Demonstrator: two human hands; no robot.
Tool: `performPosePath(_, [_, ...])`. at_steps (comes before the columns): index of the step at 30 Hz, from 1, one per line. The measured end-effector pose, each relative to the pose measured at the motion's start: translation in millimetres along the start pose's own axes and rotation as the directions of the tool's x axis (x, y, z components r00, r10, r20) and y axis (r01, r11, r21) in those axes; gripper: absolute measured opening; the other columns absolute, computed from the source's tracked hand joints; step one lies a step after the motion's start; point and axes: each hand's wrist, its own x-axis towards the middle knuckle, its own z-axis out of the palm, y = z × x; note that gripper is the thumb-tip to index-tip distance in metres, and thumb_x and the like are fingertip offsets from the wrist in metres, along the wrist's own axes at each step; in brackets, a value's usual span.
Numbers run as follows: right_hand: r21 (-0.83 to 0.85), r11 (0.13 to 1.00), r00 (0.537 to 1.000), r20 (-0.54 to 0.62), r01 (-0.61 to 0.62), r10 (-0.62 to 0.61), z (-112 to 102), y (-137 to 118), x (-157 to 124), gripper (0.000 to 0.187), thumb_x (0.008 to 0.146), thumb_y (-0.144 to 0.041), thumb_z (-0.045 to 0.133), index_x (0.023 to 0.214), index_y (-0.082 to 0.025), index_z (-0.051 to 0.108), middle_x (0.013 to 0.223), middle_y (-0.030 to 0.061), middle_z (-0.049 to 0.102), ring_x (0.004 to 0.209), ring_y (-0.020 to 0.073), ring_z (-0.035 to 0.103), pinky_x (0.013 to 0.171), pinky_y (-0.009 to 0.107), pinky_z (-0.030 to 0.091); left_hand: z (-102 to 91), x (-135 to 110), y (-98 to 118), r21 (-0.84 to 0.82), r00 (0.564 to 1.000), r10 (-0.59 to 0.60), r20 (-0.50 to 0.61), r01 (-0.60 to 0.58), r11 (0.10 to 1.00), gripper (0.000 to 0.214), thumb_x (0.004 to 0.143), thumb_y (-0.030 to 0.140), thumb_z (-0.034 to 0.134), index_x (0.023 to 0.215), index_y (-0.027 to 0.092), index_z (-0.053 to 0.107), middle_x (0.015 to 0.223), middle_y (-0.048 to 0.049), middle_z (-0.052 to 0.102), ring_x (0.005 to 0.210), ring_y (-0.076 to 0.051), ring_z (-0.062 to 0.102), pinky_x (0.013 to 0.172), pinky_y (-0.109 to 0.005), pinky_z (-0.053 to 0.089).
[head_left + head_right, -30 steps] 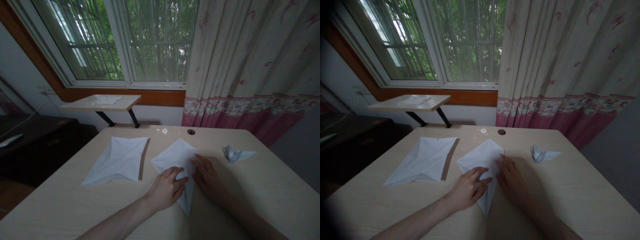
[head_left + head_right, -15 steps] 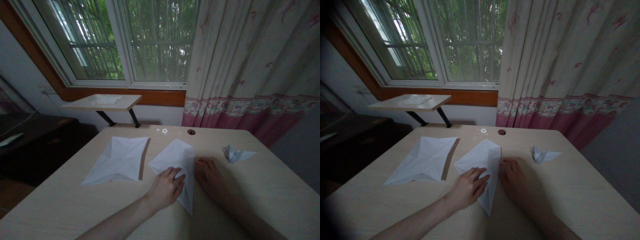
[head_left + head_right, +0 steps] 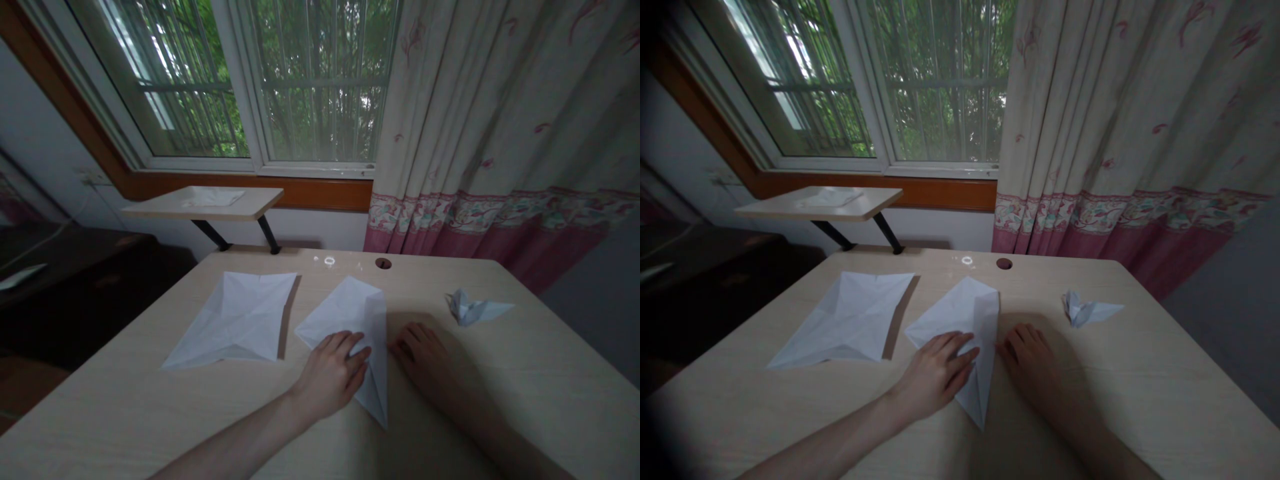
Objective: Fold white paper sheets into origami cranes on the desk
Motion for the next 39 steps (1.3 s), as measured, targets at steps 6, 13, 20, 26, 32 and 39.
performPosePath(6, [-0.009, 1.0, 1.0, -0.007, 0.023, -0.023, -3.2, -0.7, 0.8, 0.034, 0.102, -0.022, 0.037, 0.079, -0.022, 0.062, 0.082, 0.0059, 0.066, 0.076, 0.0228, 0.062, 0.072, 0.039, 0.049, 0.5, -0.2, -0.7, -0.037, 1.0, -0.013, 0.026, 0.014, 0.999, 0.031, 0.094, 0.021, 0.056, 0.124, 0.021, 0.066, 0.134, -0.0107, 0.062, 0.119, -0.031, 0.06, 0.096, -0.05, 0.056])
performPosePath(13, [-0.007, 1.0, 0.999, -0.026, 0.019, -0.019, -2.4, 0.3, 0.2, 0.031, 0.101, -0.021, 0.039, 0.079, -0.022, 0.061, 0.081, 0.0052, 0.065, 0.075, 0.022, 0.061, 0.07, 0.037, 0.047, 0.8, -1.1, -2.0, -0.054, 0.999, -0.018, 0.04, 0.021, 0.998, 0.031, 0.095, 0.022, 0.055, 0.124, 0.021, 0.066, 0.136, -0.0118, 0.061, 0.124, -0.031, 0.058, 0.098, -0.049, 0.055])
performPosePath(20, [-0.015, 1.0, 0.999, -0.034, 0.007, -0.008, -5.9, -2.9, 2.2, 0.031, 0.1, -0.017, 0.04, 0.078, -0.021, 0.061, 0.079, 0.0052, 0.064, 0.073, 0.0221, 0.061, 0.071, 0.037, 0.047, 2.0, -0.9, -2.3, -0.055, 0.998, -0.026, 0.057, 0.029, 0.998, 0.032, 0.096, 0.023, 0.054, 0.126, 0.021, 0.066, 0.137, -0.011, 0.06, 0.125, -0.032, 0.057, 0.1, -0.048, 0.054])
performPosePath(26, [0.008, 0.999, 0.999, -0.04, 0.032, -0.031, -5.4, -3.1, 2.3, 0.031, 0.1, -0.018, 0.04, 0.078, -0.022, 0.061, 0.079, 0.0049, 0.065, 0.074, 0.0219, 0.061, 0.072, 0.037, 0.046, 1.6, -1.0, -2.4, -0.062, 0.997, -0.034, 0.068, 0.038, 0.997, 0.033, 0.095, 0.023, 0.055, 0.126, 0.021, 0.066, 0.137, -0.0109, 0.06, 0.124, -0.033, 0.057, 0.1, -0.05, 0.053])
performPosePath(32, [0.065, 0.996, 0.998, -0.039, 0.054, -0.052, -4.0, -2.1, 1.2, 0.026, 0.098, -0.017, 0.044, 0.08, -0.021, 0.062, 0.078, 0.0041, 0.065, 0.075, 0.0214, 0.061, 0.073, 0.036, 0.046, 0.6, 0.4, -2.6, -0.087, 0.997, -0.044, 0.061, 0.05, 0.995, 0.034, 0.093, 0.02, 0.056, 0.126, 0.022, 0.067, 0.134, -0.0107, 0.062, 0.122, -0.032, 0.058, 0.1, -0.049, 0.053])
performPosePath(39, [0.14, 0.989, 0.999, -0.028, 0.044, -0.04, -6.8, -3.3, 2.0, 0.019, 0.094, -0.017, 0.05, 0.079, -0.021, 0.061, 0.079, 0.0043, 0.065, 0.075, 0.0218, 0.062, 0.072, 0.036, 0.048, -0.1, 0.3, -3.7, -0.076, 0.996, -0.073, 0.051, 0.077, 0.994, 0.035, 0.091, 0.022, 0.06, 0.124, 0.029, 0.068, 0.132, -0.0072, 0.063, 0.122, -0.031, 0.057, 0.106, -0.055, 0.046])
